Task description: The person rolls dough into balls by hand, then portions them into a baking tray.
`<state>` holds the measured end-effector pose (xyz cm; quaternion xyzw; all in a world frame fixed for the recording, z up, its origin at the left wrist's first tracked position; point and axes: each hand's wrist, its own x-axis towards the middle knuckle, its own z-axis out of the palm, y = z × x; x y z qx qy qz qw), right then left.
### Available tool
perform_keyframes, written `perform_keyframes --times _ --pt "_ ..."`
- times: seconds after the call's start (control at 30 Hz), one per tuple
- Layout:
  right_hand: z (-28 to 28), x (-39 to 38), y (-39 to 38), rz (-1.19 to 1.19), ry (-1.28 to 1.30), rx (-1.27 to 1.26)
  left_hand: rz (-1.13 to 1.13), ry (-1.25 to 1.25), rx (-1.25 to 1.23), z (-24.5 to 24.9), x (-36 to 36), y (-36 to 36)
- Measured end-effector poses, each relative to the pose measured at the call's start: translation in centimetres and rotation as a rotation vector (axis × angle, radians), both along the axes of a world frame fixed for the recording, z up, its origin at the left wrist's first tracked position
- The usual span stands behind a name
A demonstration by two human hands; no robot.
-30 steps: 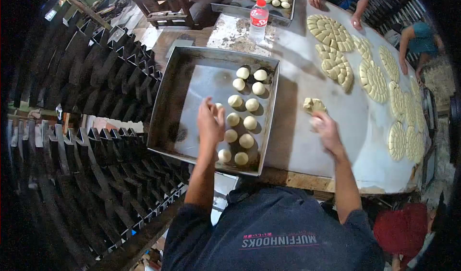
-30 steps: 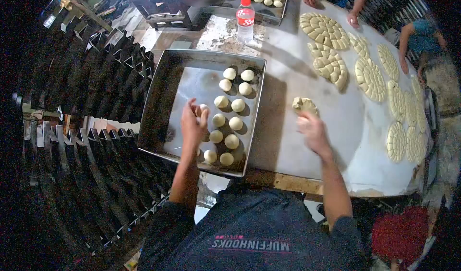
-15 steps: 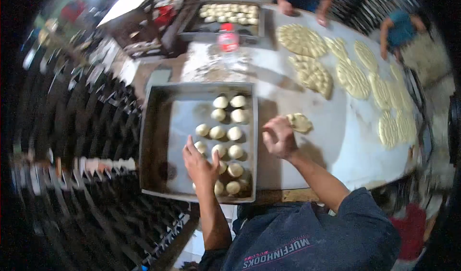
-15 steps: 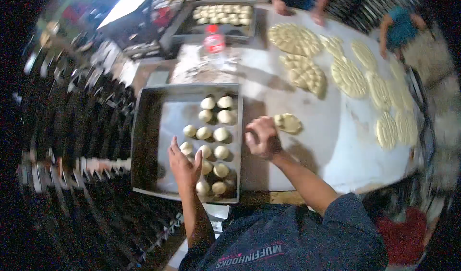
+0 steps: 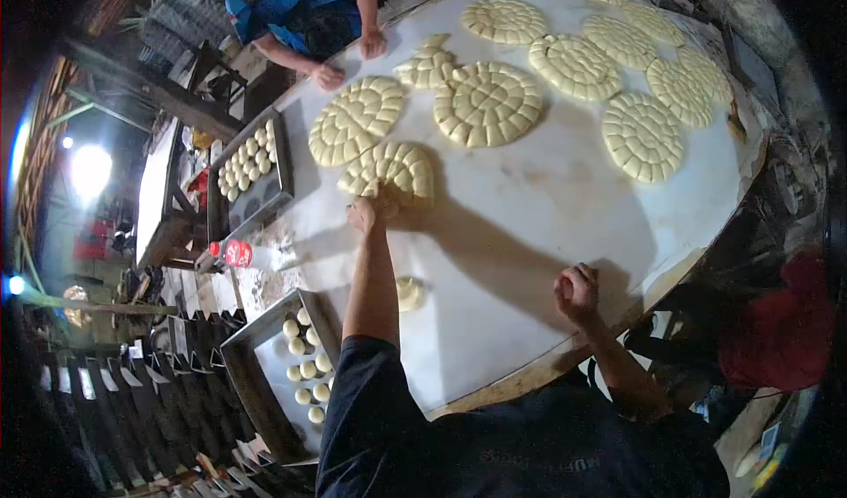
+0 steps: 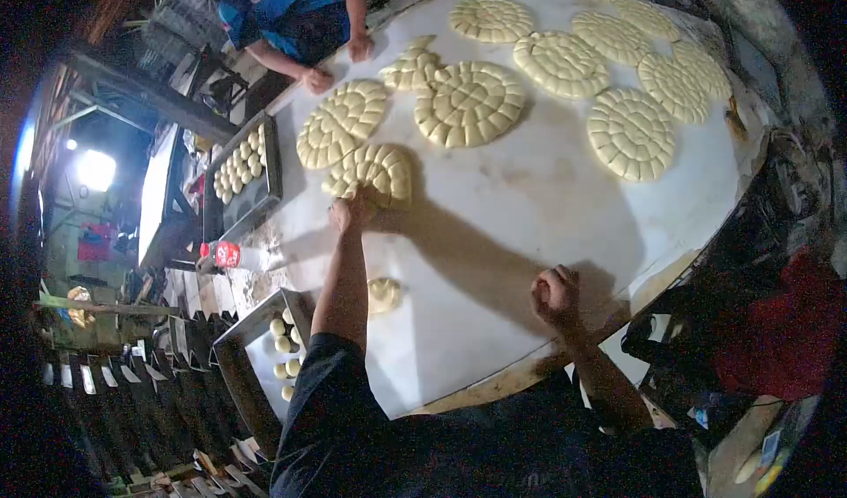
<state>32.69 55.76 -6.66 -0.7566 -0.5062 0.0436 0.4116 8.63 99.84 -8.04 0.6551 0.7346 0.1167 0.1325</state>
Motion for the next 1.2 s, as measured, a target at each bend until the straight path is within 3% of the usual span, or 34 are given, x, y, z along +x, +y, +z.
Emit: perform_keyframes --times 0.03,0.1,0.13,0.23,0.3,0.37,0.43,0.5,0.53,0.57,0.6,0.63,0.67,0.7,0.73,0.77,0.83,0.9,0.93,0.97,1.03,1.07,1.1,1.13,1.17,1.2 --pt "-0.9 0.4 0.3 -0.019 -0.053 -0.028 -0.003 0.010 0.006 -1.5 0.5 0.2" --pt "-1.2 0.6 0.8 -0.044 -0.088 -0.053 0.240 -0.490 0.008 -4.8 0.4 0.9" --pt "-0.4 0.9 1.4 -0.031 -0.051 -0.022 0.441 -0.322 -0.105 -7.0 0.8 1.9" --pt "0.1 1.1 2.0 -0.040 0.070 0.032 0.431 -0.405 0.025 -0.6 3.3 -7.5" --pt "0.7 0.9 2.5 -0.079 0.051 0.013 0.524 -0.685 0.167 0.2 3.5 -12.7" --pt "0.6 0.9 3.0 -0.069 0.003 0.009 0.604 -0.590 -0.039 0.3 3.0 -17.1" --pt "0.0 0.0 3.6 -0.138 0.122 -0.019 0.348 -1.282 0.207 -0.7 2.9 -24.2" --pt "-1.1 -2.2 4.2 -0.030 0.169 0.039 0.282 -1.508 -0.058 3.6 2.1 -31.8" --pt "-1.3 -3.5 3.9 0.067 0.225 0.093 0.171 -1.712 -0.138 1.5 0.9 -33.5" --pt "0.9 -5.6 3.1 0.306 0.291 -0.116 0.055 -1.911 -0.224 -0.7 -0.6 -34.8" --pt "-0.6 -8.5 3.2 0.415 0.244 -0.075 0.043 -1.855 -0.391 1.4 -2.0 -36.6" --pt "0.7 -12.1 2.6 0.358 0.426 -0.112 0.057 -1.864 -0.400 1.9 -3.5 -37.4" --pt "2.0 -15.8 1.8 0.294 0.609 -0.156 -0.036 -1.817 -0.368 2.1 -4.9 -38.0" --pt "1.3 -18.2 1.3 0.290 0.606 -0.184 -0.125 -1.770 -0.338 2.5 -6.2 -38.8" --pt "0.3 -19.6 1.1 0.181 0.668 -0.060 -0.208 -1.851 -0.266 3.0 -7.1 -39.1" --pt "-0.8 -20.2 0.8 0.076 0.719 0.064 -0.327 -1.549 -0.196 2.7 -9.4 -38.9" --pt "-1.3 -20.6 -1.0 0.071 0.814 0.117 -0.392 -1.425 -0.212 1.8 -12.7 -39.1" --pt "1.6 -20.1 -2.4 -0.077 1.288 -0.105 -0.385 -1.273 -0.124 2.4 -15.2 -39.8" --pt "1.9 -19.7 -2.9 -0.130 1.393 0.018 -0.360 -1.064 -0.049 0.6 -16.6 -39.8" --pt "0.4 -17.5 -3.2 -0.169 1.296 0.025 -0.340 -1.067 -0.057 1.2 -17.5 -40.4" --pt "-1.2 -12.2 -4.7 -0.197 1.022 0.138 -0.061 -0.989 -0.021 4.1 -18.7 -41.7" --pt "-1.0 -9.9 -5.1 -0.181 0.844 0.241 -0.059 -0.993 -0.020 3.7 -19.1 -42.1" --pt "-1.0 -7.7 -6.0 -0.174 0.841 0.246 -0.338 -0.701 0.096 2.8 -19.5 -42.5" --pt "-1.1 -5.7 -7.6 0.062 0.465 0.100 -0.601 -0.392 0.211 1.4 -19.8 -42.2" --pt "-1.1 -3.9 -7.9 0.284 0.082 -0.048 -0.634 -0.323 0.271 -3.5 -21.0 -40.9" --pt "0.4 -2.6 -7.0 0.487 -0.272 -0.179 -0.585 -0.188 0.405 -3.3 -20.5 -39.1"
